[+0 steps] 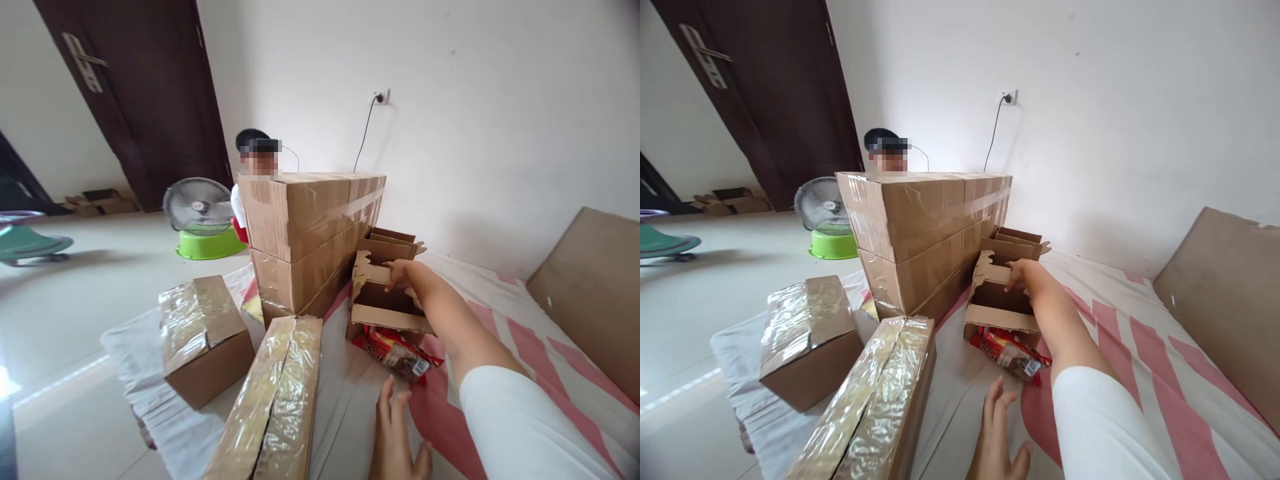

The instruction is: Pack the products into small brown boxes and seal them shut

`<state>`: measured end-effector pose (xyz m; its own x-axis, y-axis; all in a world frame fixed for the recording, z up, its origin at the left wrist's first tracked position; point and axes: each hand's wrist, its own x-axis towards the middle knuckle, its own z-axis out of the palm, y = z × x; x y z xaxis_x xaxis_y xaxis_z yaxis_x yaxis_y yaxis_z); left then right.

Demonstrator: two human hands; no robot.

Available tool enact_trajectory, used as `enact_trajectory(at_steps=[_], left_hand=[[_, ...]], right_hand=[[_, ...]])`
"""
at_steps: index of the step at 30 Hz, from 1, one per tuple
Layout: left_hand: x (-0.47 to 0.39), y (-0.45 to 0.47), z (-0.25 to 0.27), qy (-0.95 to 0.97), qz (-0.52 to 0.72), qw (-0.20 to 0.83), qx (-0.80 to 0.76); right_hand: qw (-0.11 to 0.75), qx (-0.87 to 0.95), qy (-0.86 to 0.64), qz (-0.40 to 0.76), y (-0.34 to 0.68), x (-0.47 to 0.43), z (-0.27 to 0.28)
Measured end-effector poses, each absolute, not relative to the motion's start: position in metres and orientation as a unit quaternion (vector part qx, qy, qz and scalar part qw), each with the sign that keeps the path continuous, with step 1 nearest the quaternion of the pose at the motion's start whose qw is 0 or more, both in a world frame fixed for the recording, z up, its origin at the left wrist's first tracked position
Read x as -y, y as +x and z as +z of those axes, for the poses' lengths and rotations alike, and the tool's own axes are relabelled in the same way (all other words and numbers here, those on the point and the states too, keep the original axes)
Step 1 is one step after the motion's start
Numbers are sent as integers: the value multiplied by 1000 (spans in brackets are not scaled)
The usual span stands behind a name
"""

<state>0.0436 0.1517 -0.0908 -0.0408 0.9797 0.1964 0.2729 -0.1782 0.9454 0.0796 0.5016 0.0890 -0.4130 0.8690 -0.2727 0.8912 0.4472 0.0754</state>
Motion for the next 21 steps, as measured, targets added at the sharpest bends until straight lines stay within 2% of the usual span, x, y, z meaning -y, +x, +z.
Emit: enact_trajectory(at_steps=[6,12,21], left_hand=[[-147,43,-74,567,466,410,-542],[-153,46,-94,553,451,413,-566],[-165,44,-109,601,448,373,-546]], right_hand=[[147,-829,539,-35,103,-511,82],[126,-815,565,16,125,-519,73],[28,-786,615,49,114,-528,78]])
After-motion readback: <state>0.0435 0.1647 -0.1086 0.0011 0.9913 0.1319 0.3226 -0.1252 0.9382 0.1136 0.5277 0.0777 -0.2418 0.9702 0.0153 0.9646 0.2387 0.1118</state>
